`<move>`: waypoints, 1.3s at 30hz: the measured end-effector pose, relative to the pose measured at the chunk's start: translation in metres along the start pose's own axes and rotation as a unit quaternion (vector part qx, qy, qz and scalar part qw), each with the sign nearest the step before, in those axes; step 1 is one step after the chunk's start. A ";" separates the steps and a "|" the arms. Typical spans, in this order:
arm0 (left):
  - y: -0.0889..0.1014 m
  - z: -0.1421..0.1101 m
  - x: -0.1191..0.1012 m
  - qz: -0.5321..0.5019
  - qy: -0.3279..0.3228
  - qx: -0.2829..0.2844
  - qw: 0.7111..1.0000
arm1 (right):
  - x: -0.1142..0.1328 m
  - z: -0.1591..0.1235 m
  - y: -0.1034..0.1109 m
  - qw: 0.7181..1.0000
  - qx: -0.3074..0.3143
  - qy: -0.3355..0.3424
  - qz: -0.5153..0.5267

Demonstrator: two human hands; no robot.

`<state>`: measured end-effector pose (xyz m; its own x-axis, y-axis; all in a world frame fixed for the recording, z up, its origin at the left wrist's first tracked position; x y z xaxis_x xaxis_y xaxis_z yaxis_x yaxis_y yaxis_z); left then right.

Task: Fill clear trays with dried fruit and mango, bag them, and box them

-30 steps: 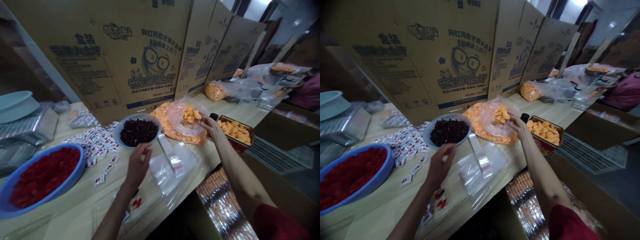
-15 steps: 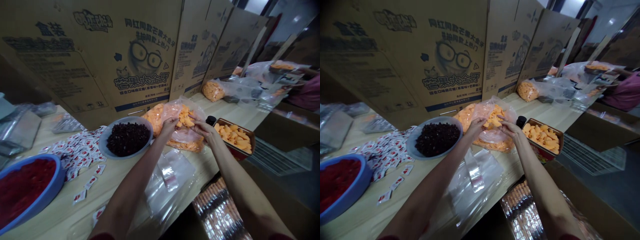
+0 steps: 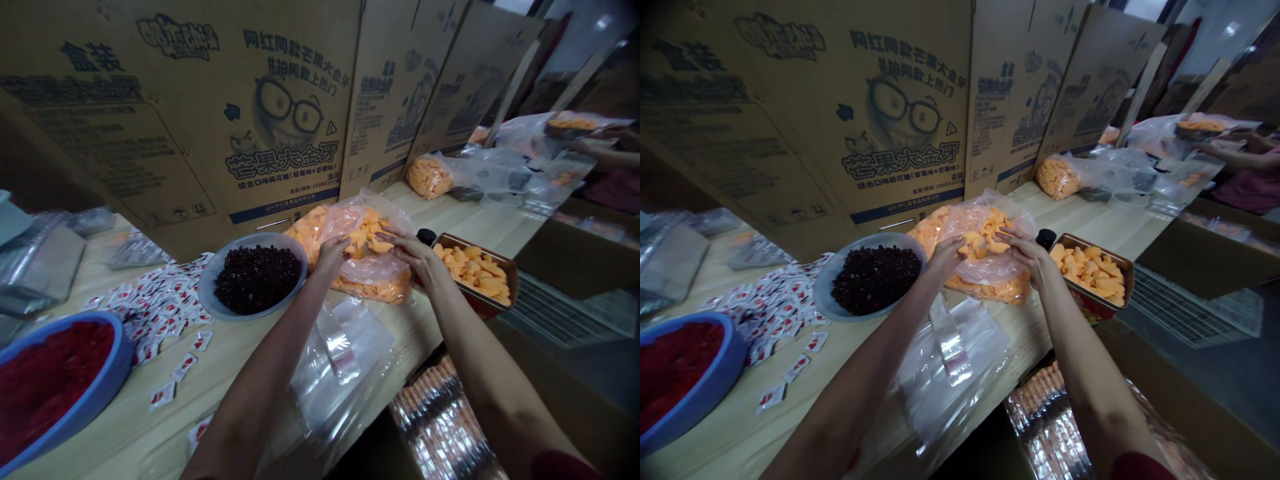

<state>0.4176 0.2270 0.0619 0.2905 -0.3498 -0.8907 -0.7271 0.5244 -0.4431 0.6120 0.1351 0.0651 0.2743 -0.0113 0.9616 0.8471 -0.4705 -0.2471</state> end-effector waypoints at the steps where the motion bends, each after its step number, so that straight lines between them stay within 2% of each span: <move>1: 0.002 -0.002 -0.001 -0.002 -0.008 -0.002 1.000 | 0.001 0.002 0.005 1.000 -0.019 0.008 -0.021; 3: 0.003 -0.006 -0.004 0.001 -0.018 0.009 1.000 | 0.002 0.005 0.006 0.998 -0.043 0.022 -0.043; 5: 0.000 -0.009 -0.005 0.012 -0.019 0.034 0.999 | 0.004 0.005 -0.002 0.997 -0.048 0.039 -0.049; 9: -0.014 -0.008 -0.004 0.039 -0.025 0.077 0.996 | 0.008 -0.008 -0.032 0.998 0.012 0.039 -0.051; 11: -0.020 -0.004 -0.003 0.049 -0.035 0.080 0.995 | 0.009 -0.014 -0.039 0.999 0.021 0.032 -0.037; 13: -0.024 -0.002 -0.001 0.054 -0.041 0.082 0.994 | 0.011 -0.017 -0.035 0.999 -0.011 0.042 -0.019; 18: -0.024 -0.006 0.004 0.054 -0.033 0.080 0.995 | 0.014 -0.020 -0.006 0.988 -0.123 0.082 0.034; 21: -0.022 -0.013 -0.002 0.042 -0.027 0.073 0.996 | 0.019 -0.029 -0.001 0.981 -0.156 0.096 0.061; 23: -0.021 -0.021 -0.008 0.034 -0.016 0.082 0.996 | 0.019 -0.040 -0.010 0.983 -0.143 0.093 0.072; 26: -0.014 -0.051 -0.018 0.015 0.009 0.119 0.993 | 0.008 -0.066 -0.042 0.990 -0.087 0.072 0.089; 28: 0.003 -0.085 -0.027 0.012 0.004 0.134 0.991 | -0.009 -0.090 -0.074 0.992 -0.035 0.062 0.106; 31: 0.053 -0.154 -0.046 0.052 -0.035 0.093 0.994 | -0.046 -0.133 -0.132 0.991 0.041 0.046 0.122; 34: 0.119 -0.241 -0.066 0.117 -0.040 0.008 0.992 | -0.096 -0.185 -0.200 0.984 0.091 -0.003 0.150; 36: 0.164 -0.302 -0.077 0.151 -0.026 -0.068 0.986 | -0.131 -0.223 -0.244 0.977 0.118 -0.052 0.168; 39: 0.226 -0.381 -0.081 0.169 -0.002 -0.178 0.969 | -0.177 -0.275 -0.296 0.970 0.161 -0.112 0.142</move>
<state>-0.0066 0.0780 0.0728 -0.0001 -0.2011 -0.9796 -0.9494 0.3078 -0.0631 0.1871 0.0338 0.0013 0.5793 0.1079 0.8079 0.8109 -0.1768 -0.5579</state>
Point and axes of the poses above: each hand's wrist, its own z-axis towards the middle knuckle, its own y-axis out of the back of the hand, x = y × z, the point moved 6 cm from there along z, towards the middle knuckle, and after that the axes turned 4 degrees about z, right-handed, at the moved point
